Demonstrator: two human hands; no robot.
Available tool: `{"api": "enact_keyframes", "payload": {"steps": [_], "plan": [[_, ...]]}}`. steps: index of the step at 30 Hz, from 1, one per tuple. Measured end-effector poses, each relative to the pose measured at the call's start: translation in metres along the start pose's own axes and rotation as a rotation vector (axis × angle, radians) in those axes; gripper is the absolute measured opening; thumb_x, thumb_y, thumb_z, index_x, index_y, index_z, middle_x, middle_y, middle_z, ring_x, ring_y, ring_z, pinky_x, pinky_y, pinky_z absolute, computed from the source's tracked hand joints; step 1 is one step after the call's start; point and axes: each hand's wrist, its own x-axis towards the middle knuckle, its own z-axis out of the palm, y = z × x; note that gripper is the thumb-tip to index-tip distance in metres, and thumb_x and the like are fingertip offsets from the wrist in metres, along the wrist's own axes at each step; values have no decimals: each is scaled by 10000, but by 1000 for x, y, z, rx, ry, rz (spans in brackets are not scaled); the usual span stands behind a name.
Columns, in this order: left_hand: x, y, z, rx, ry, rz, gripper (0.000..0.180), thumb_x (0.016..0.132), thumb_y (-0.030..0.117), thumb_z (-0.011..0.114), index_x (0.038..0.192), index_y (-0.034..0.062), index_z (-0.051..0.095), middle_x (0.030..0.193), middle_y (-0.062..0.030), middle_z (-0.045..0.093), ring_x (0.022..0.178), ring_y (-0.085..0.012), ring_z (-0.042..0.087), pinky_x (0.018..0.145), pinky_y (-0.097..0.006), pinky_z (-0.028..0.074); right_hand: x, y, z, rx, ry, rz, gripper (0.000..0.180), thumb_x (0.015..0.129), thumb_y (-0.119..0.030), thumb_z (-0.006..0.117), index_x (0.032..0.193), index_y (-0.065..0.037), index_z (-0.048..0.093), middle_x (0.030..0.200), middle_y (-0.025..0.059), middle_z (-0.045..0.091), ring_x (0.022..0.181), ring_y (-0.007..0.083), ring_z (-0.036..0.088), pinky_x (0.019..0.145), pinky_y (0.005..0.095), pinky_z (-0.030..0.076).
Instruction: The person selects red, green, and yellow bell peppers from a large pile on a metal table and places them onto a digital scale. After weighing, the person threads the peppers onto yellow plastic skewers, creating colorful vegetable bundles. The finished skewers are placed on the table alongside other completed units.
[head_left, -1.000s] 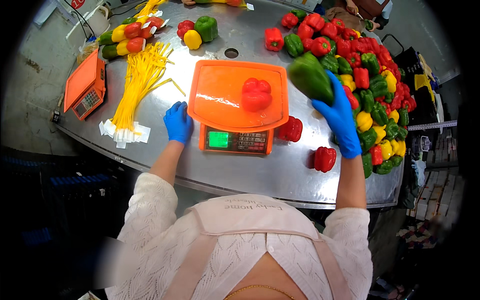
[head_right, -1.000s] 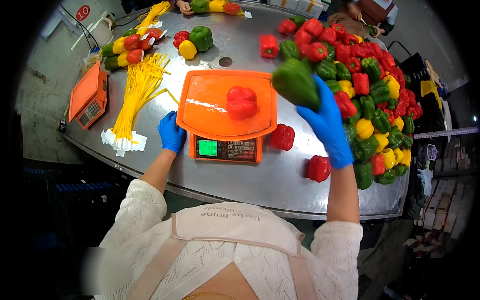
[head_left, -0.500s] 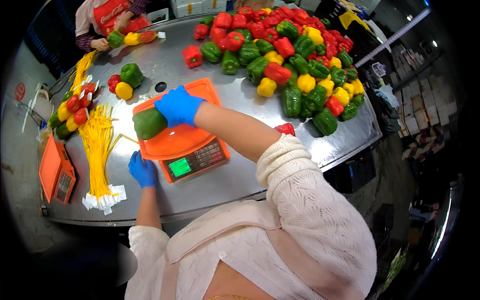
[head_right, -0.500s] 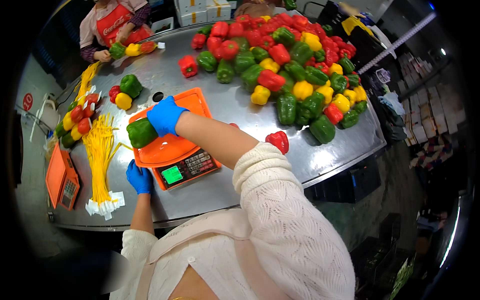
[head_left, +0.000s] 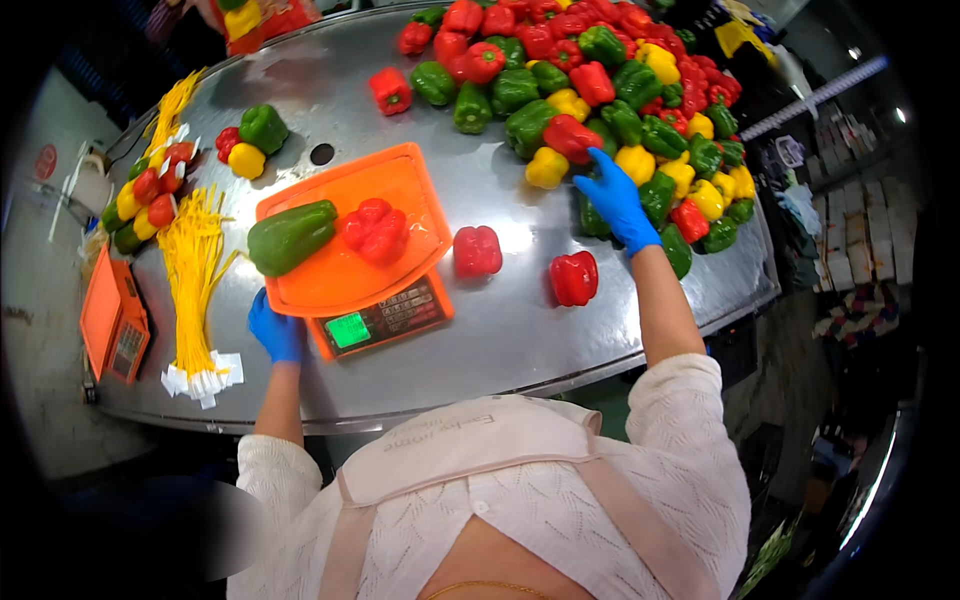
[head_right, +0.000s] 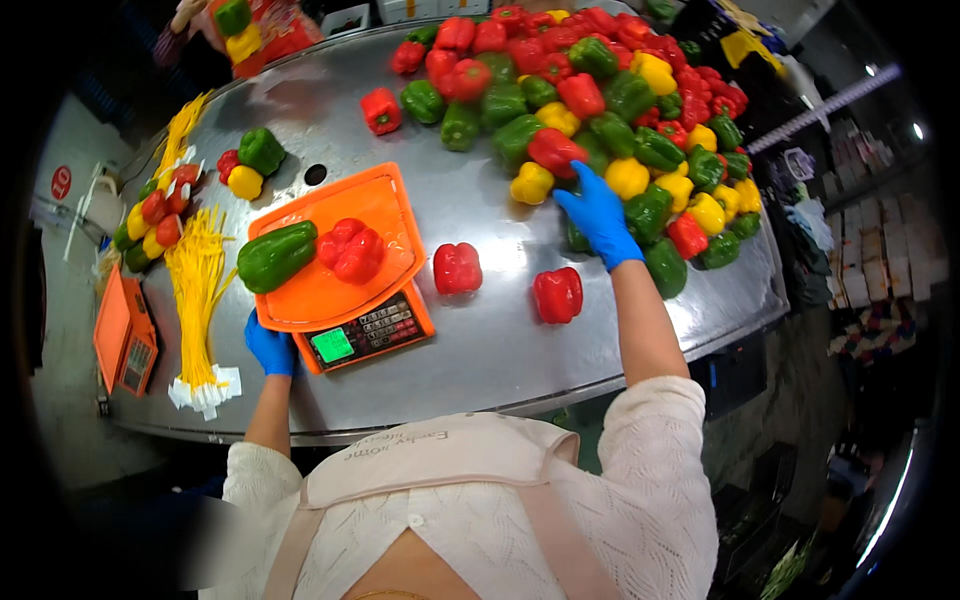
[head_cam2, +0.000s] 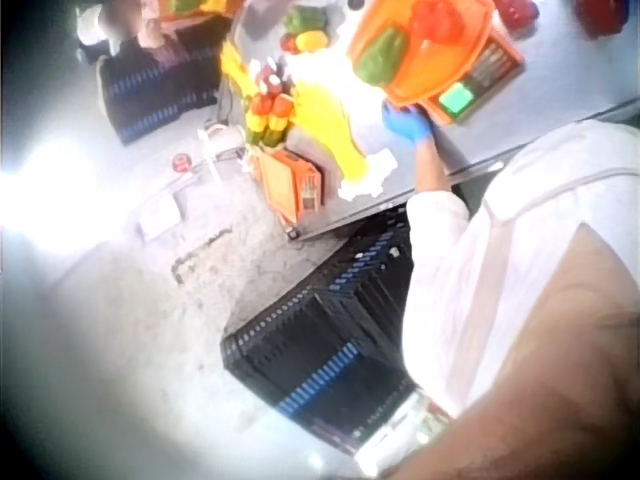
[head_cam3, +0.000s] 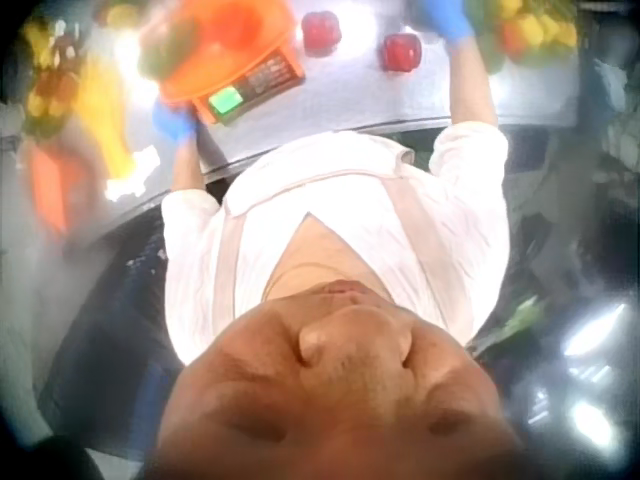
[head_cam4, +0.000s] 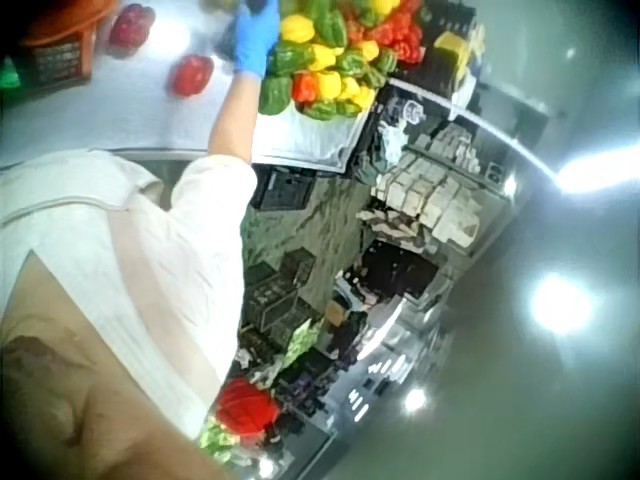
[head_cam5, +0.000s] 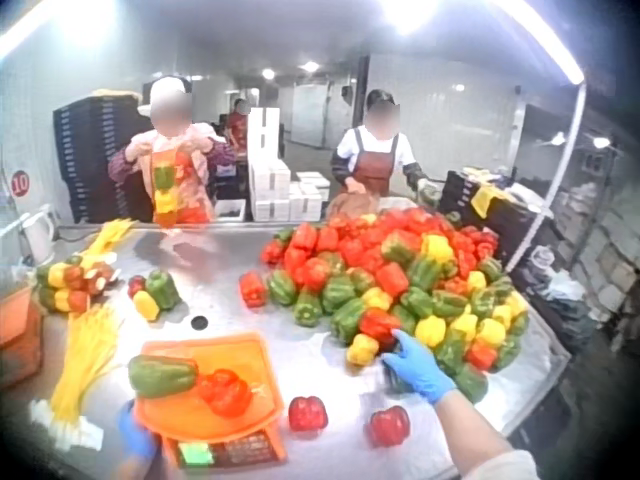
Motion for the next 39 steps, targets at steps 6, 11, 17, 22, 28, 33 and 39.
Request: {"api": "enact_keyframes", "payload": {"steps": [6, 11, 17, 22, 28, 33, 39], "plan": [[7, -8, 5, 30, 44, 13, 281, 787, 215, 649, 1012, 49, 673, 1067, -188, 653, 951, -406, 600, 831, -462, 479, 7, -25, 38, -64, 130, 37, 856, 824, -292, 725, 1494, -63, 244, 1247, 274, 576, 1063, 431, 607, 890, 475, 486], [0, -10, 4, 187, 6, -44, 293, 802, 231, 646, 1057, 88, 670, 1191, -133, 615, 1053, -372, 550, 907, -470, 425, 8, -22, 73, 31, 226, 6, 774, 817, -276, 728, 1458, -125, 323, 1310, 263, 513, 1156, 428, 551, 909, 466, 476], [3, -6, 3, 182, 11, -35, 290, 807, 223, 629, 1053, 77, 673, 1162, -150, 628, 1031, -385, 566, 898, -473, 439, 17, -36, 88, -55, 129, 82, 829, 743, -256, 798, 1438, -138, 361, 1336, 263, 471, 1163, 423, 536, 939, 442, 476], [0, -20, 8, 38, 18, -25, 328, 786, 207, 631, 1073, 56, 678, 1123, -196, 647, 1012, -406, 596, 878, -483, 468, 20, -17, 76, 734, -135, 150, 772, 722, -249, 837, 1366, -107, 437, 1208, 113, 580, 1081, 280, 604, 813, 376, 557], [5, -7, 5, -153, 39, 14, 324, 802, 223, 641, 1048, 16, 683, 1013, -194, 678, 921, -385, 644, 789, -431, 503, -26, -44, 45, 548, -181, -75, 721, 723, -283, 811, 1338, -94, 488, 1165, 113, 617, 1079, 247, 610, 876, 354, 519], [-2, -27, 12, -153, 0, 13, 422, 837, 264, 646, 1163, -4, 637, 1111, -190, 657, 996, -371, 635, 836, -426, 491, -55, -24, 55, 11, -221, -90, 762, 693, -369, 761, 1369, -212, 447, 1212, 197, 538, 1093, 403, 573, 894, 477, 499], [-7, -64, 22, -310, -83, -58, 341, 859, 125, 621, 1172, -9, 619, 1144, -196, 644, 1051, -379, 614, 895, -422, 474, -63, 13, 2, 201, 105, -191, 606, 774, -355, 734, 1302, -126, 542, 1180, 179, 590, 1021, 363, 615, 872, 431, 513]]}}
